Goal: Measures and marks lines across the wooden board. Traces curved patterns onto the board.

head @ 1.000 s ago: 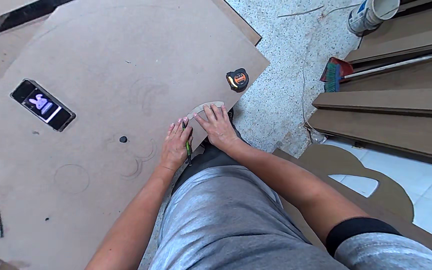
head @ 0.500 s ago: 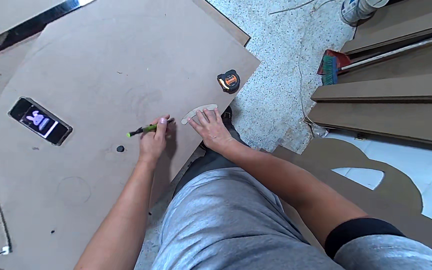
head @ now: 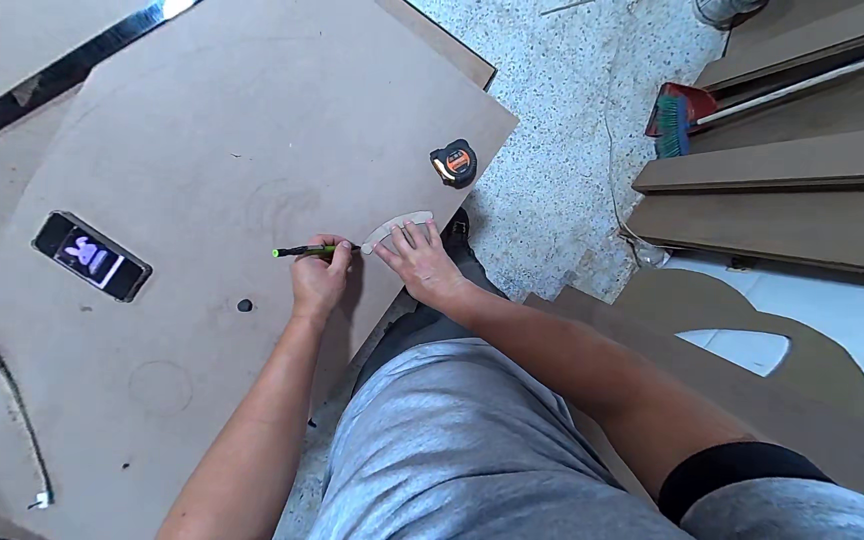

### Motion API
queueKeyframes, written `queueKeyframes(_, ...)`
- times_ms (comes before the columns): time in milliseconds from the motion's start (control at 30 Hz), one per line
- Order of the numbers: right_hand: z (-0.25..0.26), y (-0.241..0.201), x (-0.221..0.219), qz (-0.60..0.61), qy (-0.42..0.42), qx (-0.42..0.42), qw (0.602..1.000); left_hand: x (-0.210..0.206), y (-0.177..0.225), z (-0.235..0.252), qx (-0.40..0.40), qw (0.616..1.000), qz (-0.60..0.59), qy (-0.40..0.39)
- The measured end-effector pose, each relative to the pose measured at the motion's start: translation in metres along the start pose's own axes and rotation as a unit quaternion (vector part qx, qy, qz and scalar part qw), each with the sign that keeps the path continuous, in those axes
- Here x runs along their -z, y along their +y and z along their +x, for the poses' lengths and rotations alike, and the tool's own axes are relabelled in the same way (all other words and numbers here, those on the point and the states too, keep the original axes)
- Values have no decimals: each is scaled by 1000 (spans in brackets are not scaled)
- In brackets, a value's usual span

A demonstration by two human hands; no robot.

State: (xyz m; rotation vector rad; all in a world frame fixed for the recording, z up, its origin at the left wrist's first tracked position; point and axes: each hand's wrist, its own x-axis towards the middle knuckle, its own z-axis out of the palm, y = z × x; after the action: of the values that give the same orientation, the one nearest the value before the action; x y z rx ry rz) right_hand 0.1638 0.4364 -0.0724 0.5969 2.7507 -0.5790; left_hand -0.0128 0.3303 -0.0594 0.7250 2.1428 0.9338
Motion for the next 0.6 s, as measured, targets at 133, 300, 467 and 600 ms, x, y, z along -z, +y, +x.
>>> queueKeyframes(133, 0, 0, -1, 4, 2, -1, 1000, -6, 6, 2, -28, 993, 111, -1)
queueKeyframes(300, 0, 0, 0, 7, 16, 0, 1000, -22, 27, 23, -72, 982, 175, -29)
queueKeyframes(467, -1, 1, 1, 28, 24, 9, 999, -42, 54, 47, -92, 973, 194, -88)
queueKeyframes(600, -1, 2, 2, 54, 15, 10, 998, -53, 73, 59, -96, 966, 189, -146)
